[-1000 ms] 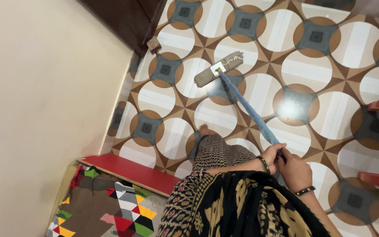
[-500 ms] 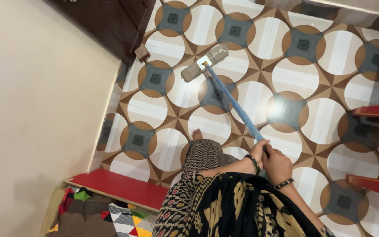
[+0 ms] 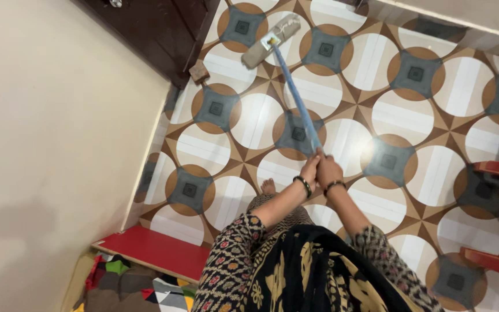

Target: The person mops a patterned tiled floor using a flat mop. They move the mop back and forth across the room, cleaning around a red plastic chair and a bed with a geometric-patterned cover.

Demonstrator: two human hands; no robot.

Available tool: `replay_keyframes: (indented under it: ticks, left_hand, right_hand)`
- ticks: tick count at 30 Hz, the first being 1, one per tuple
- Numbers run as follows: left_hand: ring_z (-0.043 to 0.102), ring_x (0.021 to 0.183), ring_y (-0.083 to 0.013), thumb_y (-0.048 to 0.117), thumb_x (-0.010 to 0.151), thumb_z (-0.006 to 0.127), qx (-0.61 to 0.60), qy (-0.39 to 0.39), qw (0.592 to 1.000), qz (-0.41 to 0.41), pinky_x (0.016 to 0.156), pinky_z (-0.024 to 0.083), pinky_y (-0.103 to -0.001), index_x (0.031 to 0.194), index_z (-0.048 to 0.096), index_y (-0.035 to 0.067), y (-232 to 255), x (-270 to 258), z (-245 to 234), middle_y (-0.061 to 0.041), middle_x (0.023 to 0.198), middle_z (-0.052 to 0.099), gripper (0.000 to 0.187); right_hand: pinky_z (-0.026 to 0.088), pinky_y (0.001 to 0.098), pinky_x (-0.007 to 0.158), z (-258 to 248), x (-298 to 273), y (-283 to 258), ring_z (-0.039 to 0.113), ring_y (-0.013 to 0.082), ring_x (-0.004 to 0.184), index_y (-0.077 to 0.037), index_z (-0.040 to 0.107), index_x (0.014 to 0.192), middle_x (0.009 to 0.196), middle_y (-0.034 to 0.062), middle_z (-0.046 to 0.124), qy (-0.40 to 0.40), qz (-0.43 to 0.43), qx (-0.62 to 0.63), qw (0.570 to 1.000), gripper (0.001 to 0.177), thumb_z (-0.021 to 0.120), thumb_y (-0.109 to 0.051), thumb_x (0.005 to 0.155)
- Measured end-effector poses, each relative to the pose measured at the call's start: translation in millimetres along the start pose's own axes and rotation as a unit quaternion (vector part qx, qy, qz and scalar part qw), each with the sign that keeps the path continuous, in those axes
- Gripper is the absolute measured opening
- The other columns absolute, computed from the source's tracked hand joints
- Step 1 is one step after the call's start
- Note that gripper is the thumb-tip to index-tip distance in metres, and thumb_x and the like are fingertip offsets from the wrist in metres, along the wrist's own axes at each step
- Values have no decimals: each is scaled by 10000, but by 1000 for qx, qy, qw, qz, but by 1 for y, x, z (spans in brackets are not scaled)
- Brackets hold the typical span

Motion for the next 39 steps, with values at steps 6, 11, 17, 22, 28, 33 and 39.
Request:
replay_keyframes:
  ticks: [6, 11, 17, 22, 28, 33, 39]
  left_hand:
    - [451, 1351, -149, 361, 1055, 488, 74, -25, 997, 11, 1044, 400, -359, 1553, 442, 214, 6, -11, -5, 43, 1433, 529, 522]
    - [466, 1277, -144, 446, 1051, 494, 56, 1, 998, -3, 995, 409, -361, 1492, 471, 215, -43, -43, -4, 47, 1389, 534, 498]
    - [504, 1090, -169, 602, 1046, 486, -21, -5, 1000, -14, 891, 436, -376, 1390, 570, 174, -123, -77, 13, 2, 1246, 592, 555]
    - [634, 1099, -196, 582, 997, 531, -109, -7, 991, -79, 955, 529, -381, 1250, 627, 159, -188, -106, 27, 2, 1152, 705, 502]
    - [637, 1028, -275, 418, 984, 550, -129, -72, 983, -106, 950, 533, -422, 1058, 596, 54, -254, -164, 74, -118, 1087, 680, 374]
    - [645, 1046, -234, 457, 1022, 522, -129, -40, 986, -102, 972, 526, -377, 1081, 606, 66, -280, -190, 81, -115, 1134, 690, 404]
    - [636, 1034, -215, 393, 1044, 575, -110, -10, 987, -113, 968, 532, -365, 1097, 601, 72, -287, -180, 54, -100, 1119, 671, 326]
  right_hand:
    - [563, 516, 843, -27, 26, -2, 697, 437, 963, -210, 503, 1502, 1130, 257, 669, -2, 18, -8, 1000, 494, 513, -253, 1010]
    - [553, 528, 847, -37, -8, 8, 688, 443, 963, -211, 567, 1457, 1062, 260, 708, 16, 14, -5, 1000, 475, 554, -276, 987]
    - [567, 525, 819, -33, -106, 40, 712, 436, 887, -187, 585, 1433, 954, 259, 732, -15, 20, 51, 998, 458, 524, -276, 989]
    - [556, 539, 834, -42, -208, 75, 698, 461, 897, -228, 621, 1386, 952, 270, 728, -35, 49, 28, 998, 433, 451, -334, 1002]
    - [561, 555, 803, -104, -307, 94, 706, 443, 924, -220, 655, 1283, 992, 234, 740, -50, 62, -11, 997, 376, 447, -311, 984]
    - [566, 542, 816, -119, -332, 98, 711, 427, 945, -222, 691, 1246, 1021, 208, 750, -48, 91, -40, 994, 367, 475, -338, 973]
    - [562, 539, 701, -85, -336, 99, 704, 420, 878, -141, 706, 1140, 985, 174, 745, 109, 26, 48, 993, 333, 488, -294, 940]
Point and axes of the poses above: each hand's wrist, its own x-axis towards the middle knuckle, its own z-axis out of the palm, y = z × x, the point moved 1 cm from there along x, towards the middle knuckle
